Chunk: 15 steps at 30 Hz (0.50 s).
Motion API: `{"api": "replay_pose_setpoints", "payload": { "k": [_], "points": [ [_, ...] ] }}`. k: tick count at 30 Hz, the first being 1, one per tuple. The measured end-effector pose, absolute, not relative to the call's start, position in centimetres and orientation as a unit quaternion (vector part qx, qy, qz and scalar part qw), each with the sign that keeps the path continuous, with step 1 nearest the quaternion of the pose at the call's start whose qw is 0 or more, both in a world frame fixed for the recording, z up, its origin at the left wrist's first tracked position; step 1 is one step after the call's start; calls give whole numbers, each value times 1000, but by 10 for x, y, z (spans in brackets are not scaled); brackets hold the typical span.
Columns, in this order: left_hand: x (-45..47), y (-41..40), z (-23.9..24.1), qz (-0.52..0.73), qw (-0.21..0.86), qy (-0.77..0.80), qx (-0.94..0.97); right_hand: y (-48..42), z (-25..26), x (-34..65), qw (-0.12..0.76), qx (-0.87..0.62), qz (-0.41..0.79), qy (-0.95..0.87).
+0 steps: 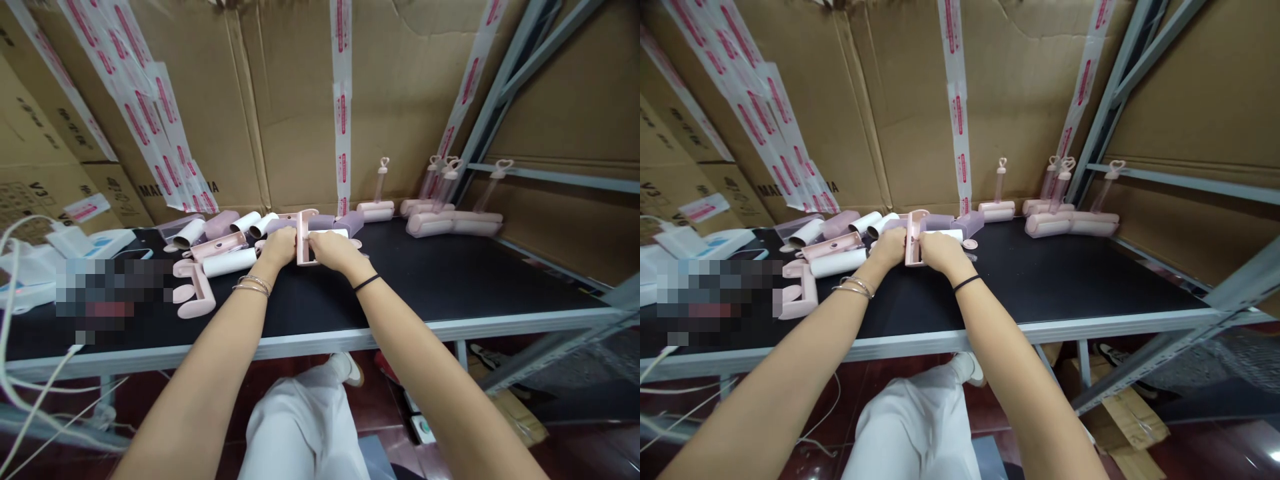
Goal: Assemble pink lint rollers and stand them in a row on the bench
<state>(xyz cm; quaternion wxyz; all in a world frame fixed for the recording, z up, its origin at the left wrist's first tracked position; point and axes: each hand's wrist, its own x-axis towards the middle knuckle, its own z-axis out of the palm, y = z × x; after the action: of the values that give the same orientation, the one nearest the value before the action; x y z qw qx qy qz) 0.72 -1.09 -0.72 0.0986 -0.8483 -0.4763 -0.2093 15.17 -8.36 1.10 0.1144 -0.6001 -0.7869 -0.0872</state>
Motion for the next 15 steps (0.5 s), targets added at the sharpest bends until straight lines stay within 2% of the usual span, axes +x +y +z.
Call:
{"api": "replay_pose_setpoints", "payload": {
  "k": [7, 15],
  "points": [
    [6, -7, -4, -220, 86, -439, -867, -84, 14, 154, 164, -587, -71, -790],
    [8, -4, -8, -187, 104, -435, -875, -91, 17, 148, 121, -603, -92, -783]
  ]
}}
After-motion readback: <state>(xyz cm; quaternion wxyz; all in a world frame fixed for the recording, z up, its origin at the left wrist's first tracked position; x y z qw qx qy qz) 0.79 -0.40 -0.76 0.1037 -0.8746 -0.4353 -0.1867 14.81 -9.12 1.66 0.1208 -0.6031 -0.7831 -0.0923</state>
